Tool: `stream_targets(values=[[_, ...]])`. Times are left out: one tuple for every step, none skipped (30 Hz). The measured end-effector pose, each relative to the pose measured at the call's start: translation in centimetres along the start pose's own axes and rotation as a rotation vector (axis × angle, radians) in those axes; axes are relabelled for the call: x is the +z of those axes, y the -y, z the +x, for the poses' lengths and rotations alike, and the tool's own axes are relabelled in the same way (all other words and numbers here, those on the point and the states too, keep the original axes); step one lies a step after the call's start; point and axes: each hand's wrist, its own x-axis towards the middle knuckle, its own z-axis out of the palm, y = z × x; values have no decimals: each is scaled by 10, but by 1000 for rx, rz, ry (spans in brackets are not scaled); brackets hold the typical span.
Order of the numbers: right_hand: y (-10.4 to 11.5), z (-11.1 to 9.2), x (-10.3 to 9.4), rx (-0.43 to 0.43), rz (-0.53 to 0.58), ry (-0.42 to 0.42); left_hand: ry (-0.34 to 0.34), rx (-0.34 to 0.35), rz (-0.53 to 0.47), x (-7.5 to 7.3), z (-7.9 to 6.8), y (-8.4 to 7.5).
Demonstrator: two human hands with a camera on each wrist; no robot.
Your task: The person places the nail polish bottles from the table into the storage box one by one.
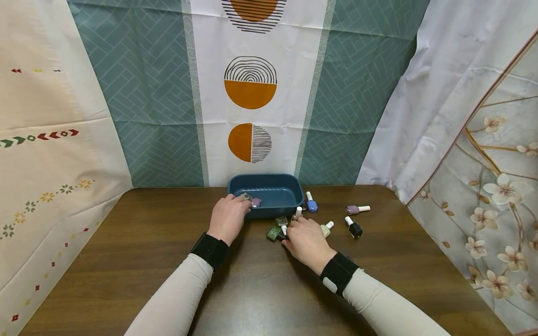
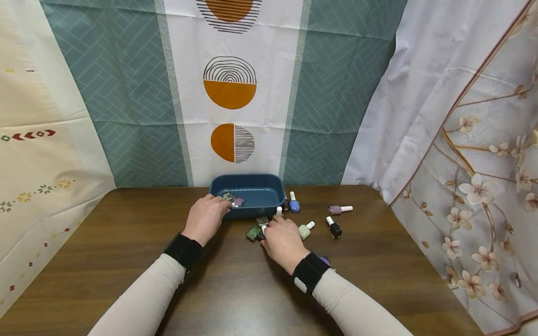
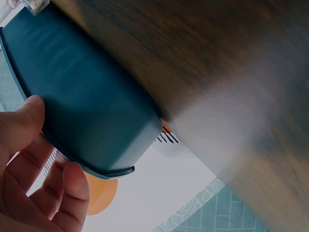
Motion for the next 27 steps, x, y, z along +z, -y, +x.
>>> stream_targets(values=[[0, 0, 0, 0, -4, 0, -2, 0, -1, 0, 0, 0], [0, 0, 0, 0, -6, 0, -5, 0, -3, 1, 0, 0], [0, -1, -1, 0, -8, -1, -8, 1, -4, 1, -1, 0], [0, -1, -1, 0, -9, -2, -10, 3, -4, 1, -1, 1], [1, -1, -2, -1, -10, -7, -13, 6, -5, 2, -1, 1], [1, -1, -2, -1, -11, -9, -15, 8, -4, 2, -2, 1], [1, -2, -3, -1, -14, -12, -16, 10, -5, 2, -2, 1], [0, -2, -3, -2, -15, -15, -20, 12, -2, 3, -2, 1], [0, -3, -4, -4, -16, -19, -25, 14, 1, 3, -2, 1], [0, -3, -5, -5, -16, -23, -29, 16, 4, 3, -2, 1], [0, -4, -6, -4, -15, -24, -34, 17, 5, 3, -2, 1], [-1, -5, -6, -2, -16, -23, -36, 17, 6, 3, -2, 1], [-1, -6, -8, -1, -14, -27, -35, 17, 5, 3, -2, 1], [-2, -7, -10, 0, -11, -32, -38, 18, 4, 3, -2, 1], [-2, -8, -11, -1, -11, -42, -36, 17, 2, 3, -2, 1], [-3, -8, -13, -2, -11, -54, -34, 15, 0, 3, -1, 1], [-4, -9, -15, -7, -10, -71, -28, 13, -1, 3, -1, 1], [-5, -10, -17, -11, -9, -91, -20, 9, -2, 3, -1, 1], [-7, -10, -20, -17, -5, -114, -15, 6, -2, 3, 0, 2], [-8, -10, -22, -22, -4, -135, -10, 2, -2, 2, 0, 2], [-10, -9, -25, -25, -1, -156, -7, 1, -5, 2, 0, 2], [-12, -8, -28, -26, 1, -172, -10, 1, -6, 1, 0, 2], [-14, -7, -31, -25, 3, -184, -13, 0, -8, 1, 0, 2], [-16, -6, -35, -20, 0, -192, -19, 1, -11, 1, 0, 3], [-18, -4, -37, -15, -3, -197, -26, 3, -13, 1, -1, 3], [-20, -2, -40, -9, -10, -198, -32, 5, -15, 1, -1, 3], [-22, 0, -42, -4, -16, -197, -38, 6, -16, 2, -1, 2]])
